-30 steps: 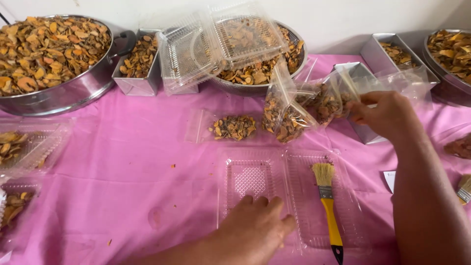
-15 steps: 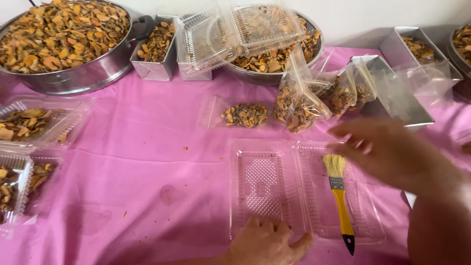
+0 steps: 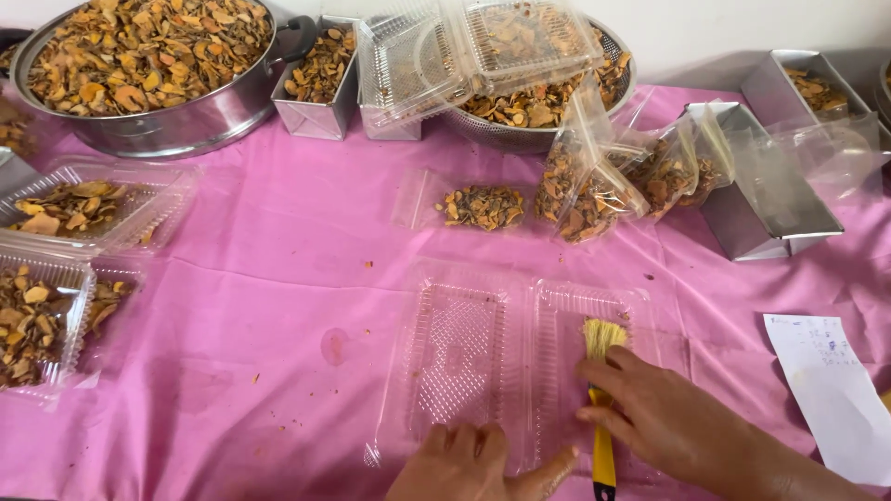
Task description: Packing dried tea or herb pieces into plastic containers and bags using hands and a brush
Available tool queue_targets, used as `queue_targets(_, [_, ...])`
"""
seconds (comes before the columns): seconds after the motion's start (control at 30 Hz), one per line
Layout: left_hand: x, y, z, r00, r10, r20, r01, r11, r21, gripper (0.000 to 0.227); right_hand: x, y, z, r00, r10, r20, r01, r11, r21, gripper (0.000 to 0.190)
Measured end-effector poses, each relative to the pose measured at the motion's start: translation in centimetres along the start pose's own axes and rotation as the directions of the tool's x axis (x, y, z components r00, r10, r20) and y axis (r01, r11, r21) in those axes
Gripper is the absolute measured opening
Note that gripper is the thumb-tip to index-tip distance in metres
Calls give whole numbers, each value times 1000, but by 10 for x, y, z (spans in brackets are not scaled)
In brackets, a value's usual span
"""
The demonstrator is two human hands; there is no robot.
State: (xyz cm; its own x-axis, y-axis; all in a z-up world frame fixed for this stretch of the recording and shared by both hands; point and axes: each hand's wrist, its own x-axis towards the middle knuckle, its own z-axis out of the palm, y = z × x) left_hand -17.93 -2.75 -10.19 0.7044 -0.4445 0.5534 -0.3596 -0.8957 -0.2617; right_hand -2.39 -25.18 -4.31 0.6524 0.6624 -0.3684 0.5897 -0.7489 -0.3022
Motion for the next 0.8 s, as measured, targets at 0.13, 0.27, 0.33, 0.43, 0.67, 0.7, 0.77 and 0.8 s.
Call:
queue_targets(0.13, [7, 9, 11, 981, -117, -155, 111, 993, -45, 30, 1, -6, 5, 986, -110, -123, 128, 980, 151, 10])
queue_targets(0.27, [1, 12, 18, 992, -84, -95, 79, 995, -55, 28, 3, -2, 6, 962, -127, -243, 162, 978, 128, 20])
queue_targets(0.33, [1, 8, 12, 992, -74, -105, 69, 996, -53, 25, 0, 2, -2, 949, -131, -286, 170, 978, 118, 23])
queue_targets(0.43, [3, -6, -11, 991, -33, -129, 32, 999, -14, 35, -10, 10, -20, 831, -145, -537, 242, 963, 114, 25])
queue_targets(0.67, [-14, -54, -75, 994, -39, -99, 40, 999, 16, 13, -8, 37, -31, 804, 62, -592, 132, 951, 279, 26])
queue_targets(0.7, [-20, -59, -83, 998, -67, -19, 67, 998, 4, 19, -6, 39, -27, 808, 28, -589, 168, 947, 275, 25])
queue_targets(0.77, [-18, -64, -94, 985, -160, -57, 163, 985, 52, 21, 3, 39, -19, 811, -25, -584, 189, 957, 221, 25])
queue_targets(0.8, [-17, -67, -99, 962, -253, -99, 262, 960, 94, 32, 7, 39, -15, 814, -80, -575, 212, 963, 166, 25])
